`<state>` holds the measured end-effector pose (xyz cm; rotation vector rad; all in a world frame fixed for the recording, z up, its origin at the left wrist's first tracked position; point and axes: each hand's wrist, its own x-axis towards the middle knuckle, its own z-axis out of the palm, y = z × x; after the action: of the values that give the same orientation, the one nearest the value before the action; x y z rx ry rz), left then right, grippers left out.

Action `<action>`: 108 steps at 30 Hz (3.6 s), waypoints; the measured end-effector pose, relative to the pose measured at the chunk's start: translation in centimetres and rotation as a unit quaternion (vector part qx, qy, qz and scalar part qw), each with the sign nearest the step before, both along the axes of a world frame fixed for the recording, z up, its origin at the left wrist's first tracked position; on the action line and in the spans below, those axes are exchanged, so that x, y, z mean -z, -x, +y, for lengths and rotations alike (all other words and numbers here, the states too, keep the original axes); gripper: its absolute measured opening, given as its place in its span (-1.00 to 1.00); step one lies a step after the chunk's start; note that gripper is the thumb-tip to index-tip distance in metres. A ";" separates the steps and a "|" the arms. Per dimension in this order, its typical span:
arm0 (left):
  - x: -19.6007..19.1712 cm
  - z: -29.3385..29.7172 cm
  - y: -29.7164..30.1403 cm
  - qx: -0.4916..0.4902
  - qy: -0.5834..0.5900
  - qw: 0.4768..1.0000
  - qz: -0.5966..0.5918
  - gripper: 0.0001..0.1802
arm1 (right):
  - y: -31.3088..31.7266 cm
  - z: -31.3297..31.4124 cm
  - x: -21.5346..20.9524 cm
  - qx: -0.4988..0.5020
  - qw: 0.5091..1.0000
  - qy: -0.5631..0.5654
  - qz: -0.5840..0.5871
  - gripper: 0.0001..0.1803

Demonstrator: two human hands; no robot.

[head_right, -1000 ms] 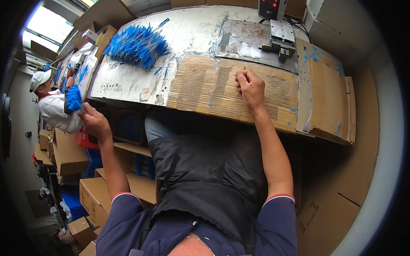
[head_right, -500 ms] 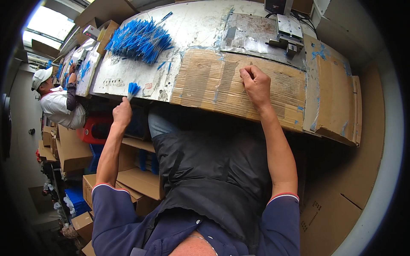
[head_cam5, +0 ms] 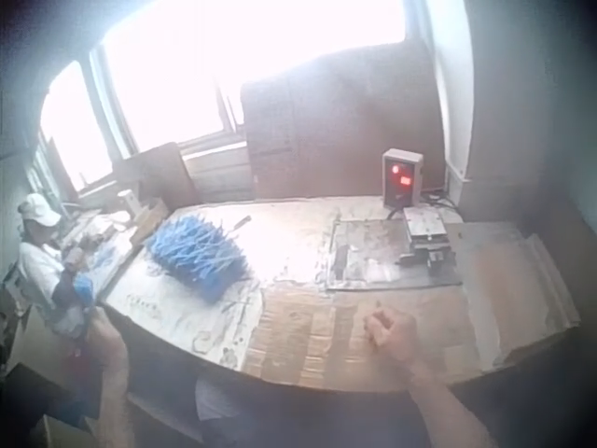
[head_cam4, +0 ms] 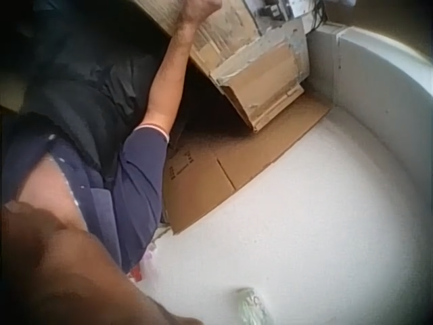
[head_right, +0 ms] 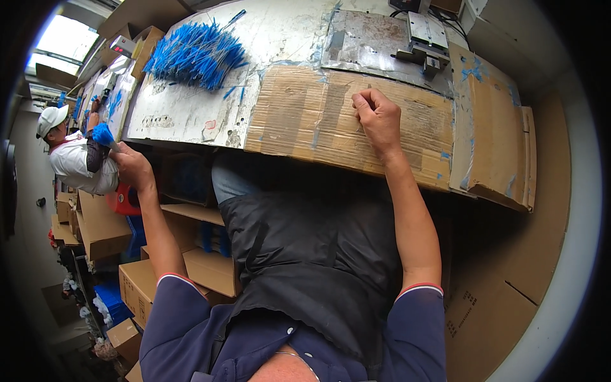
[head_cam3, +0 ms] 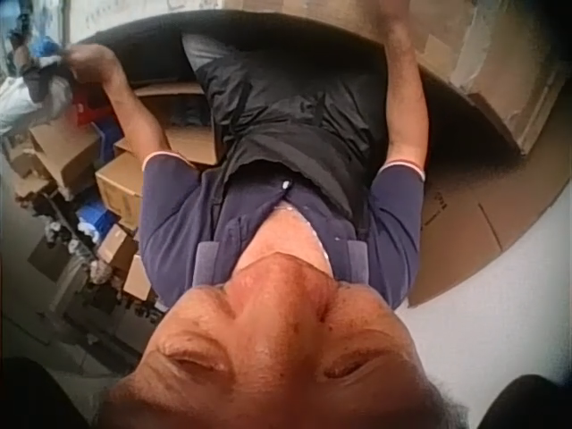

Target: Bundling blue plastic fibers using a mechanical crimper and organizing them into boxes.

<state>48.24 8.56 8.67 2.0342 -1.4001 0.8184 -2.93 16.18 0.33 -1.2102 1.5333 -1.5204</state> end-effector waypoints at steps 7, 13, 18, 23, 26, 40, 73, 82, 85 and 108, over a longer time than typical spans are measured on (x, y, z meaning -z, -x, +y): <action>0.2 0.9 -0.7 0.125 -0.301 0.941 -0.095 -0.74 | -0.3 0.3 0.6 0.016 0.999 0.003 0.042 -0.84; -4.2 3.4 -0.3 0.547 -0.128 0.378 0.736 -0.61 | -0.8 -0.2 -0.1 0.012 0.999 0.006 0.035 -0.84; 7.2 4.6 2.5 0.255 -0.328 0.478 0.774 -0.61 | -0.9 -0.3 0.5 0.037 0.999 0.014 0.033 -0.82; -2.1 6.3 2.0 0.625 -0.132 0.155 0.754 -0.59 | -0.7 -0.4 -0.2 0.026 0.999 0.006 0.036 -0.81; 6.5 4.5 1.8 0.288 -0.274 0.436 0.807 -0.59 | -1.7 -0.5 0.6 0.036 0.996 0.036 0.070 -0.81; 3.5 10.9 10.9 0.395 -0.230 0.286 0.842 -0.58 | -6.1 2.3 -0.9 0.003 0.998 -0.025 -0.058 -0.81; 8.0 16.7 21.3 0.403 -0.339 0.442 0.726 -0.79 | -12.8 13.9 -1.6 -0.123 0.858 -0.251 -0.431 -0.78; 7.9 16.6 21.5 0.367 -0.340 0.423 0.755 -0.78 | -12.9 13.7 -1.1 -0.107 0.864 -0.257 -0.420 -0.80; 7.8 16.5 21.7 0.376 -0.332 0.417 0.758 -0.77 | -12.9 13.6 -1.0 -0.117 0.860 -0.257 -0.425 -0.81; 7.8 15.9 22.8 0.382 -0.320 0.411 0.763 -0.61 | -12.3 13.7 -1.1 -0.109 0.859 -0.247 -0.434 -0.80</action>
<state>25.42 24.46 0.90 1.0925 -1.0073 -1.8349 9.35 29.90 1.42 -0.2834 1.0064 -1.1511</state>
